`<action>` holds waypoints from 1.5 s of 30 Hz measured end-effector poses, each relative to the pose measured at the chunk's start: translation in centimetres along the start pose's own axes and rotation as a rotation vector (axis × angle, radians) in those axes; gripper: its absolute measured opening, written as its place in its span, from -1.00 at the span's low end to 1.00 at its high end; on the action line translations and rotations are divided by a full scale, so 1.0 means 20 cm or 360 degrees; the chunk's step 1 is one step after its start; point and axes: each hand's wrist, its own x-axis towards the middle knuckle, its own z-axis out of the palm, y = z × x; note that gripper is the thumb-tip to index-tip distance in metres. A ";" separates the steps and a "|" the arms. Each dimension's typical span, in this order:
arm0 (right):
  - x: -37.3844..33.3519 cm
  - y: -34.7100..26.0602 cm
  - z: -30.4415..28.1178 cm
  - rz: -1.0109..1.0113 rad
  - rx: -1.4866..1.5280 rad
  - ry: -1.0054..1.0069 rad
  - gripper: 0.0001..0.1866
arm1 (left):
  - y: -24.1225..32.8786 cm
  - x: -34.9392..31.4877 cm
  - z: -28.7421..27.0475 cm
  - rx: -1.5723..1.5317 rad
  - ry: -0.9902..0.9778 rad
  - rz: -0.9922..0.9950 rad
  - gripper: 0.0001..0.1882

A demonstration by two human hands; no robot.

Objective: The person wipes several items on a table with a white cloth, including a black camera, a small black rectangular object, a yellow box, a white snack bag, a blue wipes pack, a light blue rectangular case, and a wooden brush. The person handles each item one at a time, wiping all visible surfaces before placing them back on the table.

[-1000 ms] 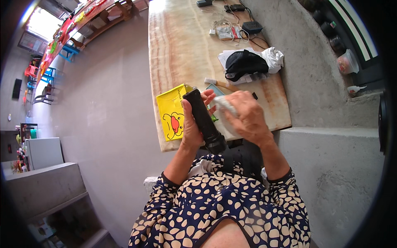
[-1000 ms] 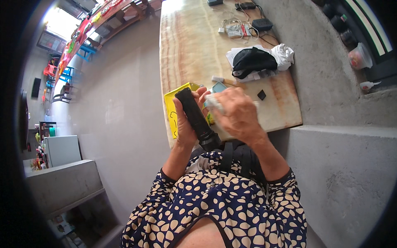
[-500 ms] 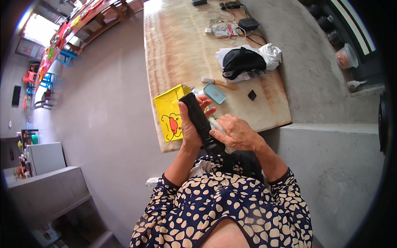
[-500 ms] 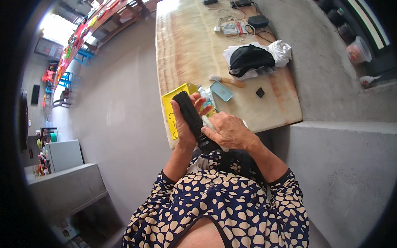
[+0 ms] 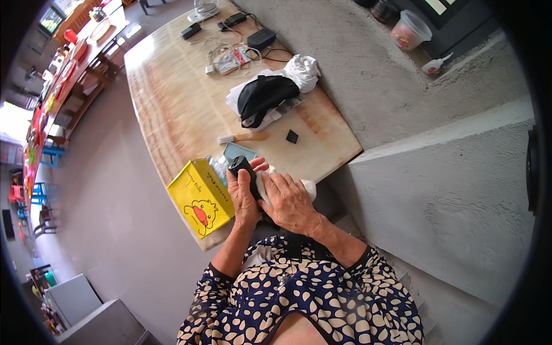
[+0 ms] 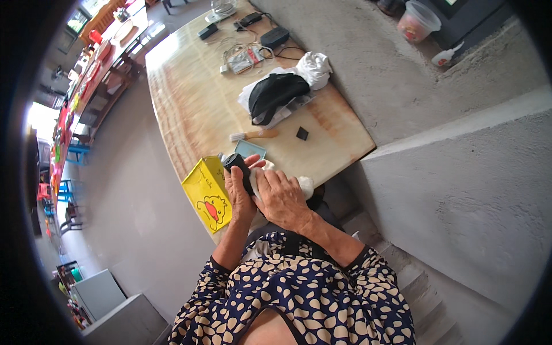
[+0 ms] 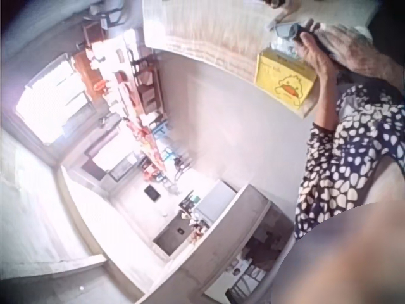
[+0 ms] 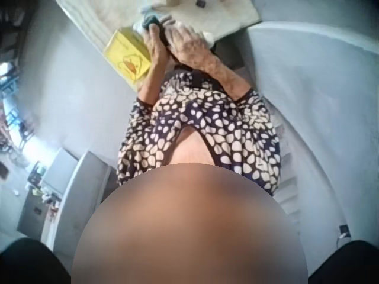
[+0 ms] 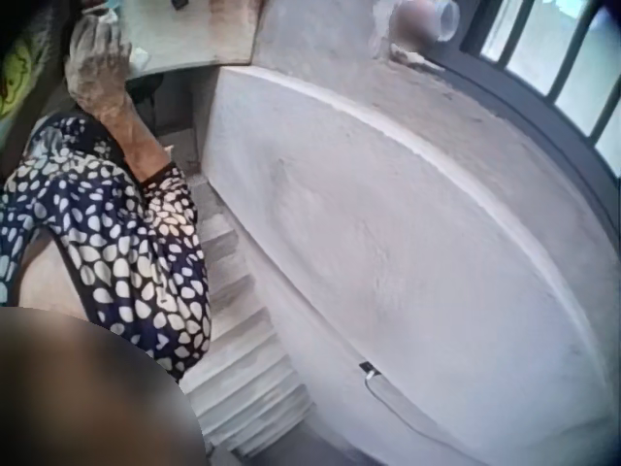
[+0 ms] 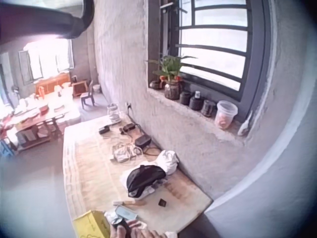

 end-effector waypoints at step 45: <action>-0.45 1.51 -0.04 0.1193 0.0824 -0.0776 -0.69 | -1.92 1.68 0.87 0.1328 -0.0043 0.0586 -0.39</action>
